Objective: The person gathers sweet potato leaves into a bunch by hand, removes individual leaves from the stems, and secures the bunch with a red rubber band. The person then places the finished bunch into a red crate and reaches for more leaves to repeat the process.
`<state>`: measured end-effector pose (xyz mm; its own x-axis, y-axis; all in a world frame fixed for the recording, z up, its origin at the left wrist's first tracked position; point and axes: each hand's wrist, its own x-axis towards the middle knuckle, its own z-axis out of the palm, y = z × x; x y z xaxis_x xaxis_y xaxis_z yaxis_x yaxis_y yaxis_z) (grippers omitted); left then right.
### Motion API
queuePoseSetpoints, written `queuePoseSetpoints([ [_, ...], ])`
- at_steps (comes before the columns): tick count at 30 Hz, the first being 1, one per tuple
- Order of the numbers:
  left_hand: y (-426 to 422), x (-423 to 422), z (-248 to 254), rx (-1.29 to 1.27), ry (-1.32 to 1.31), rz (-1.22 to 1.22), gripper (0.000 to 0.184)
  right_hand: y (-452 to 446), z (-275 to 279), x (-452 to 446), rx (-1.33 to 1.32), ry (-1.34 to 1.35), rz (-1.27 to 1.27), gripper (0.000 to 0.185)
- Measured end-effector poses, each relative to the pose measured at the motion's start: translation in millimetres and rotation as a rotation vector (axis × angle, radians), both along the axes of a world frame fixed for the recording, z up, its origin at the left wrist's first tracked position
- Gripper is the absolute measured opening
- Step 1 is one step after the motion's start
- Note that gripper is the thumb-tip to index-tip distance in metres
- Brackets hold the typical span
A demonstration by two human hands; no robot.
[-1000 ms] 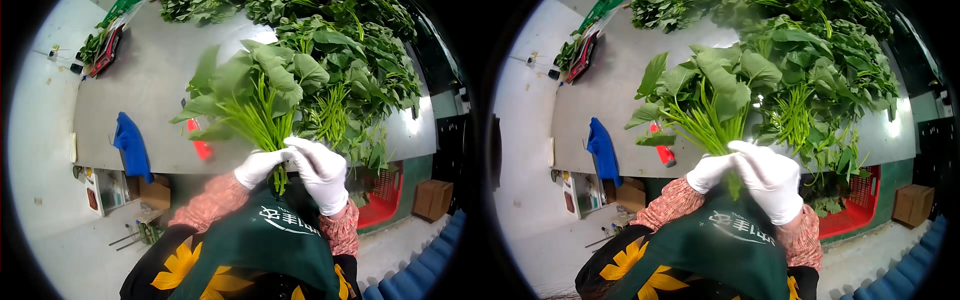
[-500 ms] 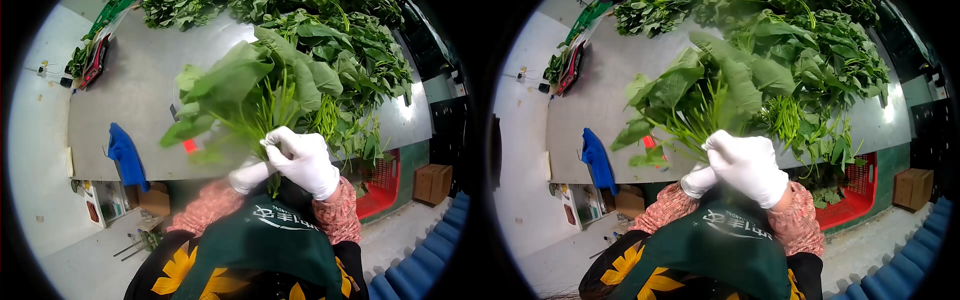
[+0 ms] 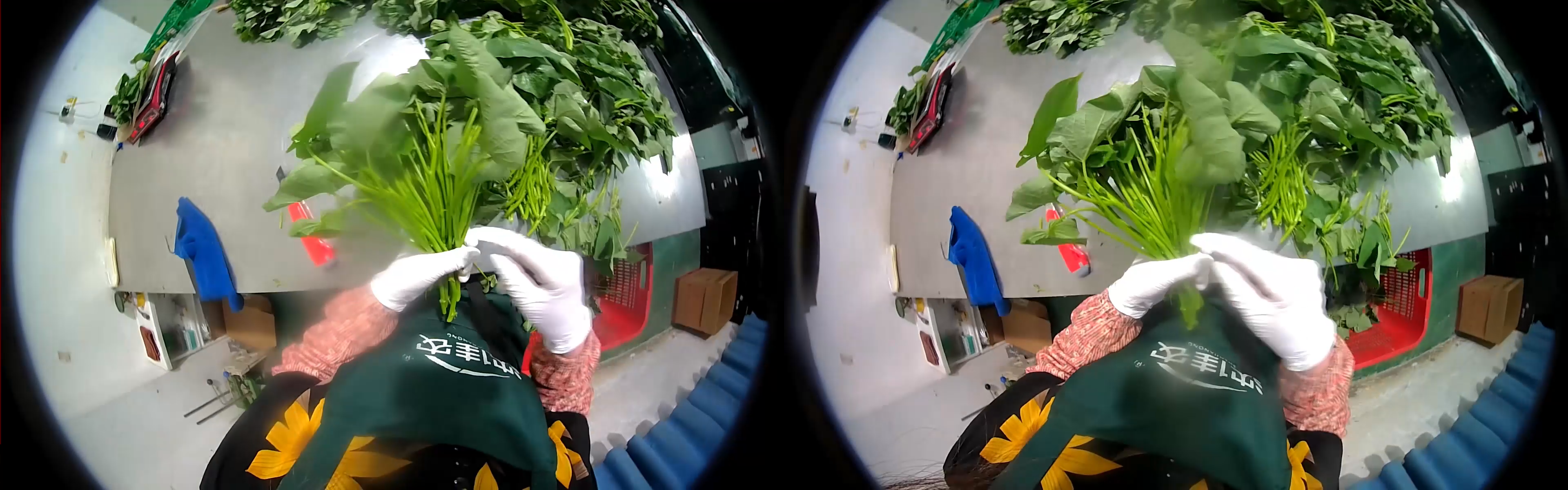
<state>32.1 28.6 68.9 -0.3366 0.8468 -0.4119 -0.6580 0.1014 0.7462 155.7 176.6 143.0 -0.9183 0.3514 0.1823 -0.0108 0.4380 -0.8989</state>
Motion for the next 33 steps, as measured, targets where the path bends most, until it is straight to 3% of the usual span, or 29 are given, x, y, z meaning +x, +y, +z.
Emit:
queuePoseSetpoints([
  [3,-9.0,9.1,-28.6,-0.009,0.179,-0.066,0.036,-22.5,11.2,-24.6,0.491,-0.018,0.018,0.040],
  [7,-22.1,4.8,-33.5,0.125,0.623,-0.107,0.033,-28.5,6.5,-41.3,0.518,-0.061,0.035,0.023],
  [10,-31.8,4.9,-70.4,0.170,0.629,-0.106,0.031,-23.9,3.9,-39.9,0.512,-0.083,0.068,0.010],
  [11,-24.6,7.2,-59.3,0.154,0.712,-0.137,0.032,-22.3,2.8,-38.5,0.514,-0.117,0.075,0.008],
  [14,-7.5,11.1,-10.8,0.018,0.187,-0.122,0.035,-18.4,-1.6,-30.7,0.452,-0.130,0.079,0.005],
  [17,-4.8,19.8,-5.3,0.003,0.095,0.042,0.033,-12.6,-0.8,-18.2,0.324,-0.103,0.130,0.007],
  [18,-8.3,12.0,-14.8,0.112,-0.114,-0.027,0.027,-7.5,-3.6,-10.1,0.278,-0.111,0.149,0.007],
  [20,-6.7,-1.5,7.4,0.084,-0.122,-0.045,0.022,1.4,-9.3,6.9,0.187,-0.113,0.099,0.009],
  [22,-7.9,-3.2,10.0,0.067,-0.109,0.011,0.019,12.6,-17.0,25.5,0.101,-0.312,0.019,0.009],
  [24,-8.3,-3.1,8.7,0.064,-0.109,0.041,0.018,20.2,-17.2,36.3,0.083,-0.390,-0.049,0.015],
  [26,-7.4,-1.6,5.9,0.079,-0.120,0.047,0.018,26.7,-15.5,41.6,0.161,-0.470,-0.047,0.008],
  [29,-3.3,0.9,11.9,0.061,-0.091,0.030,0.017,12.1,-8.8,29.1,0.150,-0.243,-0.149,0.017],
  [30,-2.1,1.5,10.2,0.068,-0.065,0.016,0.017,10.4,-0.3,23.5,0.158,-0.224,-0.069,0.029],
  [32,-1.9,3.7,0.4,0.082,-0.017,-0.008,0.016,-2.3,-11.0,7.9,0.087,0.049,-0.015,0.035],
  [33,-2.3,5.6,-3.1,0.062,0.047,-0.012,0.018,-6.4,-6.7,0.3,0.160,0.051,0.020,0.038],
])
